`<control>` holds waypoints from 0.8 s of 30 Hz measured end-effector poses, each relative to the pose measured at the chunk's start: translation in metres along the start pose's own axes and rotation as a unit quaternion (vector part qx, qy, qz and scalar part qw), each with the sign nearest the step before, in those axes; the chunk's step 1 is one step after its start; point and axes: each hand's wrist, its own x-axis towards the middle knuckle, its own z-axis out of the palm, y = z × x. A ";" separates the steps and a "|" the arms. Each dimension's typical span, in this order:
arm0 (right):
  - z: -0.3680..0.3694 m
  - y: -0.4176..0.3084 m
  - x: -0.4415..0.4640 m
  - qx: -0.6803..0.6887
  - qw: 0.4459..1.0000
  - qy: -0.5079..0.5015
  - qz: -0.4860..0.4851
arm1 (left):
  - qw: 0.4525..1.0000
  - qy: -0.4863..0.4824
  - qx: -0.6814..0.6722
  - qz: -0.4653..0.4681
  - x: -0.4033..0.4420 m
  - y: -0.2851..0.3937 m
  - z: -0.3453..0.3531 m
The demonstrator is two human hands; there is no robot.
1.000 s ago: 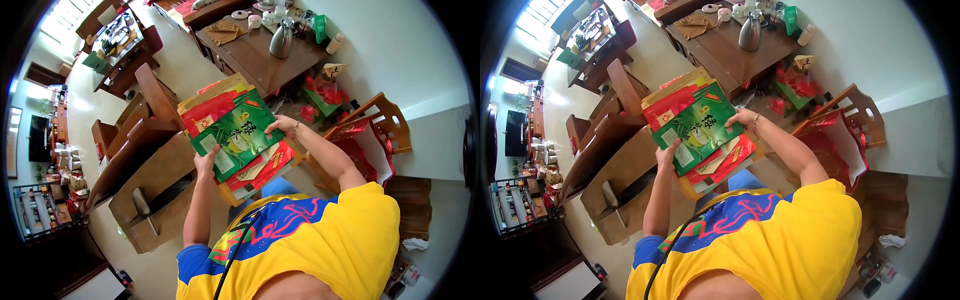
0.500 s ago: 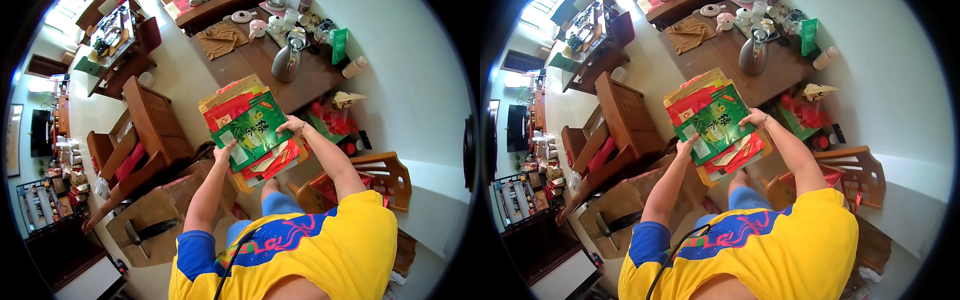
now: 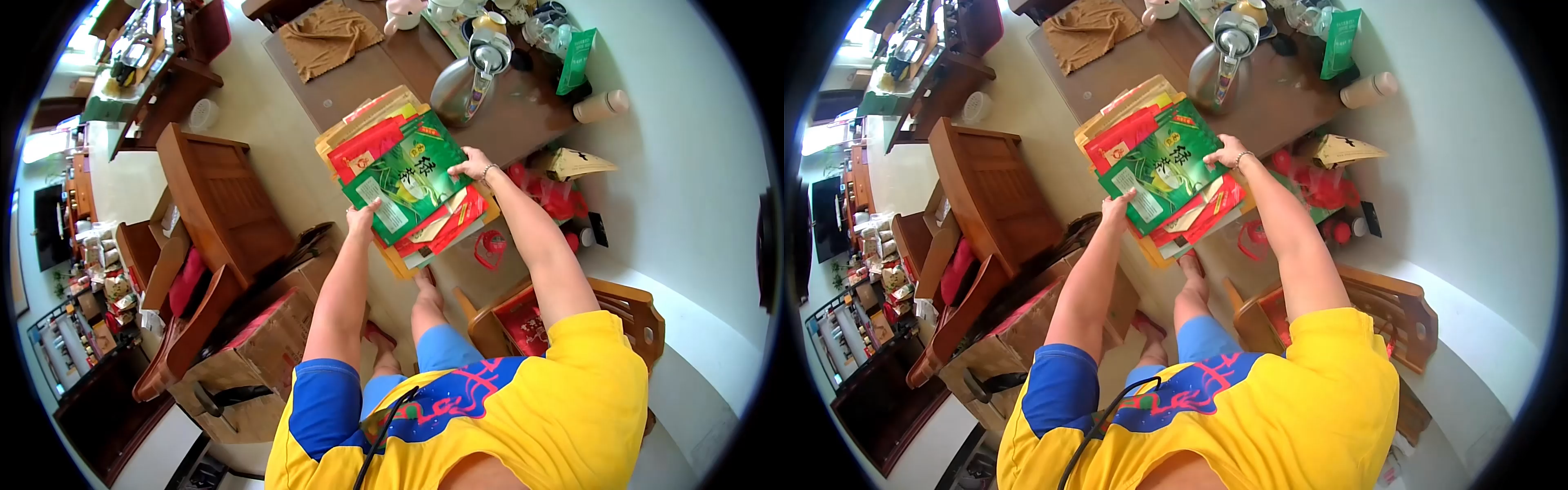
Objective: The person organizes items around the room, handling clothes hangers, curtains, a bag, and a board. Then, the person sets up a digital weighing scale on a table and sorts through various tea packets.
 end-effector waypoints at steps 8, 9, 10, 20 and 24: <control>0.040 -0.025 -0.057 -0.265 0.892 0.339 -0.134 | 0.985 0.036 0.165 -0.027 -0.017 0.017 0.003; 0.045 -0.026 -0.060 -0.266 0.892 0.340 -0.136 | 0.986 0.036 0.163 -0.026 -0.021 0.023 0.006; 0.048 -0.028 -0.064 -0.276 0.878 0.366 -0.139 | 0.962 0.102 0.254 -0.012 -0.029 0.026 0.012; 0.043 -0.036 -0.060 -0.347 0.829 0.411 -0.154 | 0.920 0.160 0.355 0.046 -0.070 0.033 0.016; 0.047 -0.049 -0.074 -0.318 0.790 0.470 -0.233 | 0.945 0.061 0.307 0.092 -0.092 0.031 0.004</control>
